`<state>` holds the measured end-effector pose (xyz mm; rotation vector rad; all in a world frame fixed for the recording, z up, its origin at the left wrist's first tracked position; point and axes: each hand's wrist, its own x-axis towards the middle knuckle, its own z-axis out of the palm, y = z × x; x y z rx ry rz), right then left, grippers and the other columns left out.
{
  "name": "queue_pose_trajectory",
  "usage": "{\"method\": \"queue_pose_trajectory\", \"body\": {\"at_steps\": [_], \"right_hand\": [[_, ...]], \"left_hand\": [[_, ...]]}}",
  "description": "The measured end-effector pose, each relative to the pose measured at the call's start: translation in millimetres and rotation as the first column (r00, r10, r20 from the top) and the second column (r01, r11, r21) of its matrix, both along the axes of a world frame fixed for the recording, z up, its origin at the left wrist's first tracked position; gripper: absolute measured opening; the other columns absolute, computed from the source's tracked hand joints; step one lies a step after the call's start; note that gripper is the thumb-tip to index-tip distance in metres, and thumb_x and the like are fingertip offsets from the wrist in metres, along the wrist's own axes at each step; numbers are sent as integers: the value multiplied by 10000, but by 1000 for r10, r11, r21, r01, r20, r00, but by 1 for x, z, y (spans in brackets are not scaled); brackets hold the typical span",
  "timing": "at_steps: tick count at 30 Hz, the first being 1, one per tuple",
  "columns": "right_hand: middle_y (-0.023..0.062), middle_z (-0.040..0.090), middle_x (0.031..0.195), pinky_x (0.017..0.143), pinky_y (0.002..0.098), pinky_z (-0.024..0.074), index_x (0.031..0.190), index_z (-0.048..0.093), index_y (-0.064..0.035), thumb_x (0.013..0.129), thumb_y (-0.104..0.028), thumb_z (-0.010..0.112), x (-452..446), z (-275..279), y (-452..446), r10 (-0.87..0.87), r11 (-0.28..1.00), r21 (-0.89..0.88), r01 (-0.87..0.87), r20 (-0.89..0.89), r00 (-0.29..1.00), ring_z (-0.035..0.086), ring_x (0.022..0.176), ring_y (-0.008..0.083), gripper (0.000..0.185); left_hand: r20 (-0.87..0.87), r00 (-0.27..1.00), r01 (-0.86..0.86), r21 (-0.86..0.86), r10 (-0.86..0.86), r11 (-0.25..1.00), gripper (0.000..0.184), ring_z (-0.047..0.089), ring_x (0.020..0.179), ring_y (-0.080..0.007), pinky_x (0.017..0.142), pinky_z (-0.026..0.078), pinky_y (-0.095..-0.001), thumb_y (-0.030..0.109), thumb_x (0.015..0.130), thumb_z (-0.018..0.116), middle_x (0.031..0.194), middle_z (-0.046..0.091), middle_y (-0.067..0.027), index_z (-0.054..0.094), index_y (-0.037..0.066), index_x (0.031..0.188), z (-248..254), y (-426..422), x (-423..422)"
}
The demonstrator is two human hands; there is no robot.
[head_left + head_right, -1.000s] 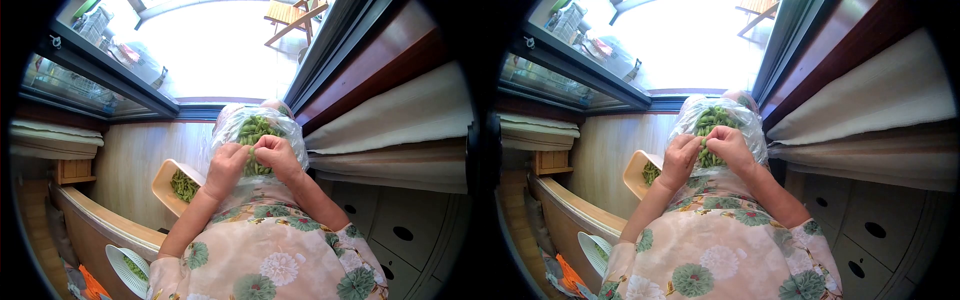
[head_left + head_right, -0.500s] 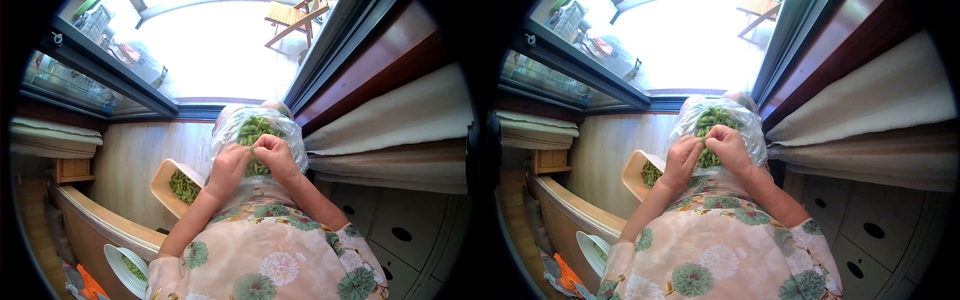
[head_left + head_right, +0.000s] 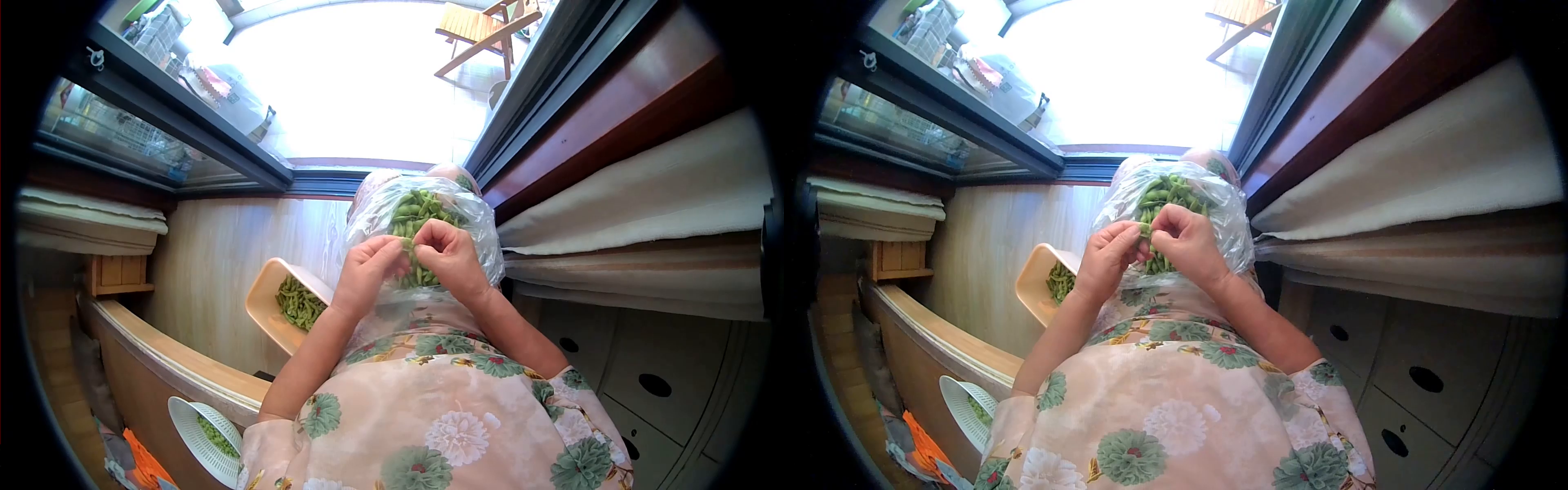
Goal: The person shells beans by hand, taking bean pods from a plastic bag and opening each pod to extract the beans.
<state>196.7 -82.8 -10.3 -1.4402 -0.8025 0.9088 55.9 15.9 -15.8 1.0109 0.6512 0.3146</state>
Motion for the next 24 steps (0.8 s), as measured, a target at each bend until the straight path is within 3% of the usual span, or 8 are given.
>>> {"method": "queue_pose_trajectory", "body": {"at_steps": [4,7,10,16,19,22,24], "right_hand": [[-51,524,692,549,186,373,751,576,-18,773,-15,583,-3,8,0,4,1000,-2,-4,65,998,445,634,13,23],[7,553,683,537,204,434,764,575,4,765,4,591,-4,11,0,9,1000,29,-11,60,998,512,615,39,16],[7,557,699,528,202,441,762,570,6,770,14,591,-4,7,0,8,999,51,-15,136,991,524,610,38,24],[-3,554,707,531,199,430,777,572,3,786,-1,603,-4,3,1,33,997,69,-30,-55,998,510,621,32,32],[13,552,708,546,216,432,789,574,1,779,7,598,-3,-2,0,43,999,27,-44,33,999,508,630,46,26],[-8,552,745,552,204,406,794,584,-13,786,7,595,-4,-3,0,-9,999,54,-1,175,985,498,662,39,24],[12,560,760,552,216,416,814,596,-13,783,10,616,-5,4,1,-88,992,116,57,290,953,515,660,64,43]], "left_hand": [[49,998,-28,-191,38,981,204,585,693,-96,668,482,-221,149,941,527,809,642,-47,634,-19,982,1,0,0],[118,992,-9,-282,44,959,205,589,686,-109,679,503,-244,146,938,529,818,642,-64,630,-27,980,-3,0,0],[123,991,-11,-286,48,958,207,589,682,-112,685,513,-260,144,936,528,814,642,-72,630,-30,980,-1,0,0],[98,993,-38,-318,73,947,189,587,666,-111,667,518,-268,131,929,539,798,641,-66,634,-28,967,1,-1,0],[58,992,-95,-287,116,953,158,604,626,-100,623,537,-241,130,933,551,759,642,-51,624,-9,955,-2,-3,1],[-69,987,-141,21,142,990,154,595,616,-85,604,510,-214,143,929,570,749,647,-45,633,2,931,-9,-5,2],[-95,980,-162,120,174,979,156,585,618,-74,593,488,-198,144,928,576,745,646,-39,640,2,911,-10,-7,3]]}}
